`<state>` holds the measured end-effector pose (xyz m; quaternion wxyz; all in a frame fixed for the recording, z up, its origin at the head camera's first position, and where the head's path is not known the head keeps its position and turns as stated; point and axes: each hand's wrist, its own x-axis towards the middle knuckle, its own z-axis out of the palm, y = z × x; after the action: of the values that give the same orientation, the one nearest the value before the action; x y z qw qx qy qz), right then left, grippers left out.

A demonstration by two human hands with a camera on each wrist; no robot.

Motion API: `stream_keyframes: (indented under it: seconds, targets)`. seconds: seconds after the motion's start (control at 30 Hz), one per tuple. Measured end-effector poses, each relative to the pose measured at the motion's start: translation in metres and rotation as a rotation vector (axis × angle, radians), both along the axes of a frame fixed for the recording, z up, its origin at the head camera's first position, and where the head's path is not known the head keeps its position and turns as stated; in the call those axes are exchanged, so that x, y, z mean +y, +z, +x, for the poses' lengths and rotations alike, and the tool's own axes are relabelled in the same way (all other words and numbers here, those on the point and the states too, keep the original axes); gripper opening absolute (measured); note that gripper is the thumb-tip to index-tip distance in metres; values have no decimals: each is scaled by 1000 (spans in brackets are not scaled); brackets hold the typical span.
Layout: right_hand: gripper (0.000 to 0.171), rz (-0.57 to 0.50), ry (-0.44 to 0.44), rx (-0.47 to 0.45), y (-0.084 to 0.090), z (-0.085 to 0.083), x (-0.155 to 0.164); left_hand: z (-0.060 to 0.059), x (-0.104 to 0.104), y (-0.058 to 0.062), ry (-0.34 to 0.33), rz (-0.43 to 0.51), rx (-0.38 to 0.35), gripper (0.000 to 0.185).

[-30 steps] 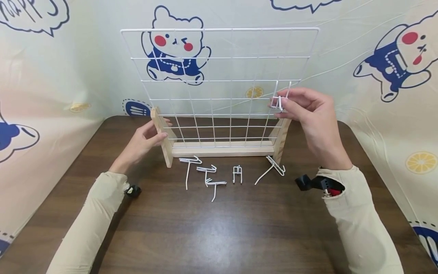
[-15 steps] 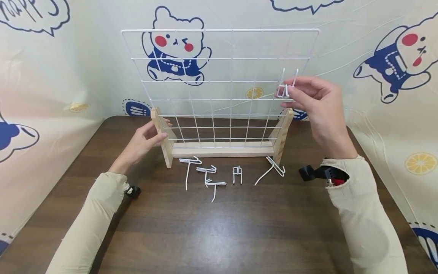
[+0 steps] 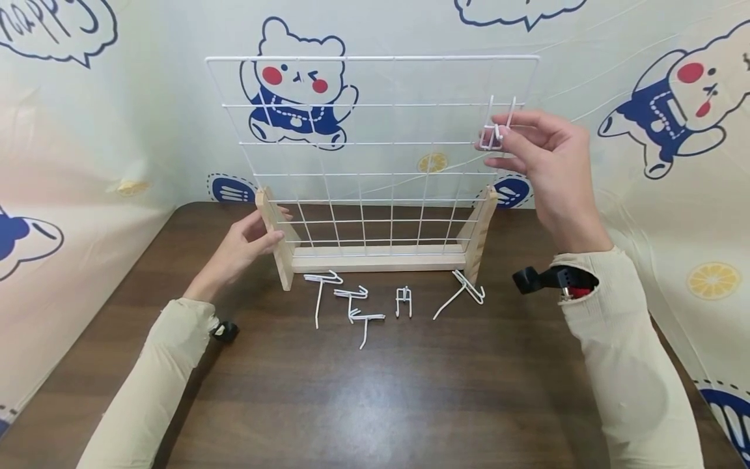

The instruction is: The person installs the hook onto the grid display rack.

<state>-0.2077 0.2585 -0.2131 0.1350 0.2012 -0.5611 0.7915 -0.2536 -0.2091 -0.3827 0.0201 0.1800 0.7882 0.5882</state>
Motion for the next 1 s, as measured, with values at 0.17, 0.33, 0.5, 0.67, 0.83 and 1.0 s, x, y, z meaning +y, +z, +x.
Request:
stream_keyframes:
  seconds: [0.17,0.33,0.5,0.67,0.83,1.0]
  targets:
    - [35,-23,4,-18,2,-5,0,1,-3,-2,4,-16,15,50]
    - [33,-35,3,-45,2,-10,0,0,-3,-4,-4,11,23,48]
    - [35,22,-7,-84,-2,-9,2,0,0,-3,-22,48,42,45]
    - [35,16,7,-73,-10,-9,3,1,1,-2,-14,38,41,45]
    - [31,23,25,-91,-24,-7,4,2,2,-1,-6,42,39,44]
    - [24,28,62,-100,-39,-3,5,2,1,-2,-4,45,38,44]
